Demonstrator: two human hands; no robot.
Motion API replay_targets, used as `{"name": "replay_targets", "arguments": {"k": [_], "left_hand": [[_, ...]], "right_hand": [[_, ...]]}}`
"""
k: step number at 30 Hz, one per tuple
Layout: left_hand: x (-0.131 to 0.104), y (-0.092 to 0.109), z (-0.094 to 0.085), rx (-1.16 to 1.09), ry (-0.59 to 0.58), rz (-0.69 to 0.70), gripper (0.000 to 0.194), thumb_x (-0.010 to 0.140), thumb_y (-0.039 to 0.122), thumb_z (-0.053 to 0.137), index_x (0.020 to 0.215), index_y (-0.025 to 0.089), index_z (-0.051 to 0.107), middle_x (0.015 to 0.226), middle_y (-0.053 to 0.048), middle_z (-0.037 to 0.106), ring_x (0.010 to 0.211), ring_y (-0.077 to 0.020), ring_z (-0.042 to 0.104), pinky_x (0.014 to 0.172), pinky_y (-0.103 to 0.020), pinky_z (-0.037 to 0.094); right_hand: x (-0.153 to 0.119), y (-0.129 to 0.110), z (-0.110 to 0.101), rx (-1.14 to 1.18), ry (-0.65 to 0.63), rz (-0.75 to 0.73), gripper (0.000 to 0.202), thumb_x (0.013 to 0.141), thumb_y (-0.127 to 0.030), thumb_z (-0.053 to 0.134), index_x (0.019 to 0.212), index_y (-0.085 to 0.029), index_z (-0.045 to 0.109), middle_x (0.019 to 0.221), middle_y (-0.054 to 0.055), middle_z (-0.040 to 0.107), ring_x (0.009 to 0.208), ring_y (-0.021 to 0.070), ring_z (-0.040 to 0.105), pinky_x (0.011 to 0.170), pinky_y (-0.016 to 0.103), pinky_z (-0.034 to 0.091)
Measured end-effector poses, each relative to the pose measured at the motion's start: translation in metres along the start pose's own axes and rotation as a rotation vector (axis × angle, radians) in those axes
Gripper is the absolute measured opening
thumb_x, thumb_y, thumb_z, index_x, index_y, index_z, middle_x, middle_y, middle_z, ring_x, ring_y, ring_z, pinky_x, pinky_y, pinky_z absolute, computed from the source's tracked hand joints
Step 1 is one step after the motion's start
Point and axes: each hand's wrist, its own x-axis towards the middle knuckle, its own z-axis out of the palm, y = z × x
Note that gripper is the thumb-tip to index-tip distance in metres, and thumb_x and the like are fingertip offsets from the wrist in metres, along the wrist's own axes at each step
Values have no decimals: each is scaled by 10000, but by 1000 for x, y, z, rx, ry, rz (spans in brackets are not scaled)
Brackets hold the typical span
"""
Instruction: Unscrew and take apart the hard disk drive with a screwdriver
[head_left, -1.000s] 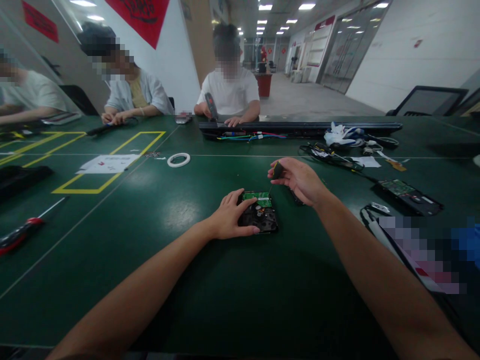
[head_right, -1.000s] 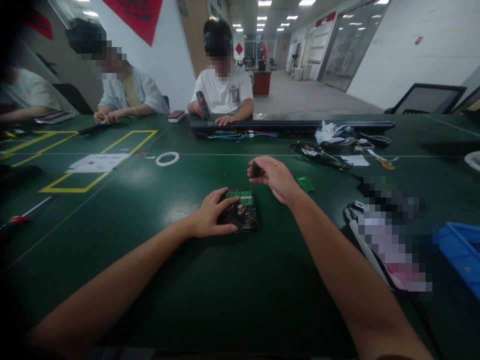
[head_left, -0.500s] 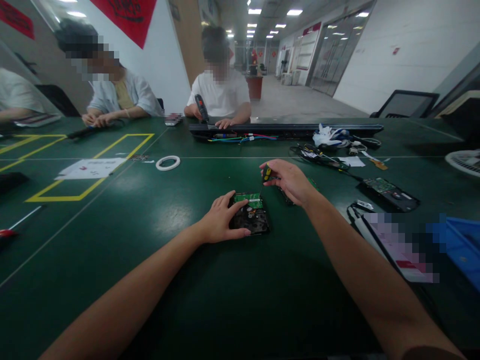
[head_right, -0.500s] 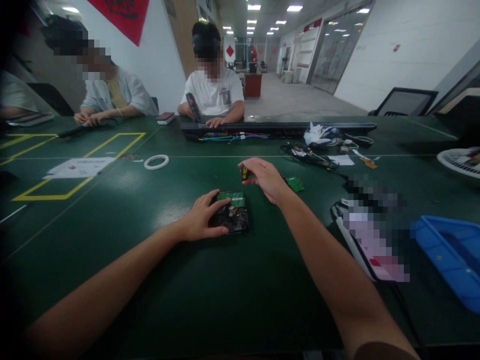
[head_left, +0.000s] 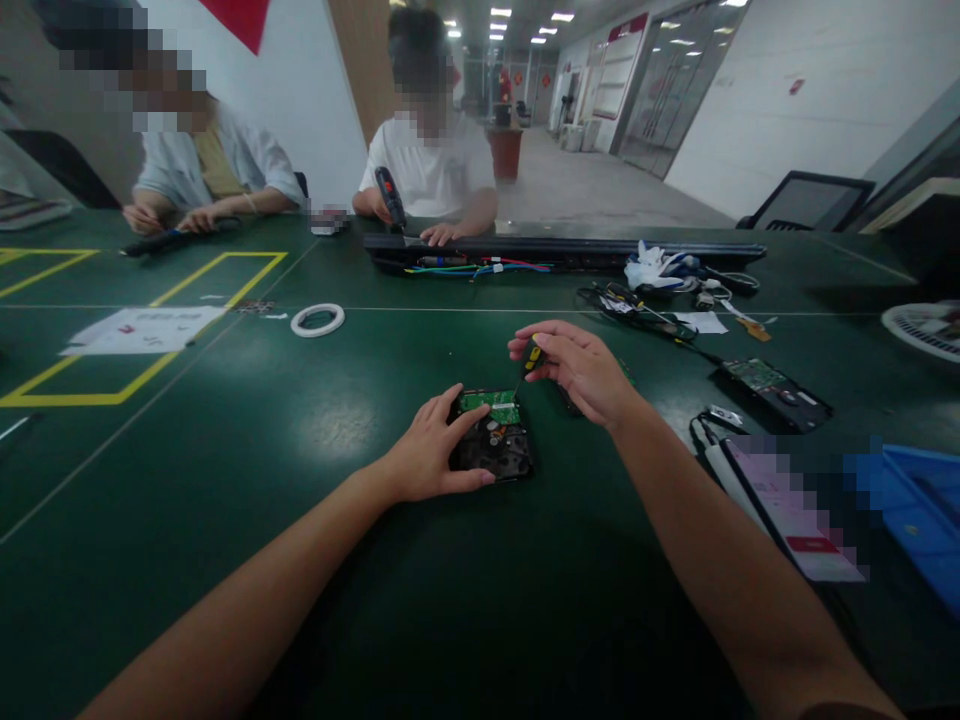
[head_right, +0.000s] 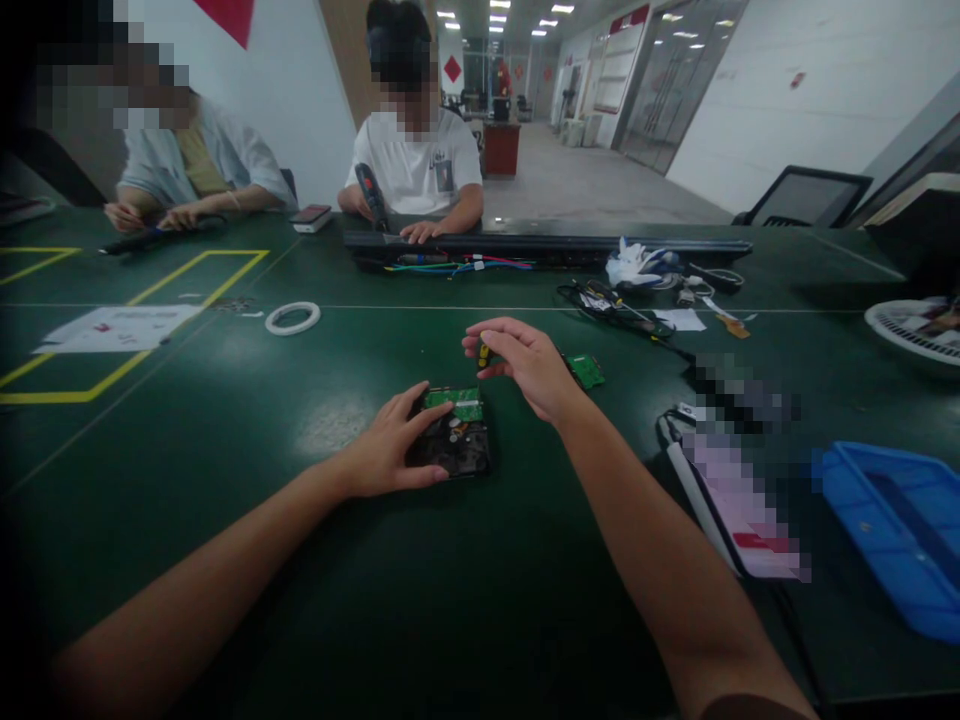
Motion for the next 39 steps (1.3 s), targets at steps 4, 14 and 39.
{"name": "replay_targets", "arguments": {"k": [4,14,39], "left_hand": [[0,-2,1,0,-1,1,997,840,824,631,1639,312,324,1725,-165,63,1546,-508,178,1214,-674,276],[1,-2,-2,-15,5,5,995,834,812,651,1638,323,327,1729,-150,50,1541,-506,197,1202,-681,303],[0,-1,-3,-18,-2,-2,1025,817,826,660,1638,304,338,1730,-169,47,1556,-509,158,1213,-683,280]], "right_hand": [[0,0,0,30,15,8,164,920,-335,701,1037,-233,756,1048,71,761,1026,217,698,762,324,567],[5,5,-6,22,56,12,181,937,-352,691,1065,-255,776,1040,63,748,950,192,671,654,285,519],[2,6,2,-358,197,-192,315,961,-464,673,1202,-263,645,1072,58,731,992,229,715,679,348,665]]}}
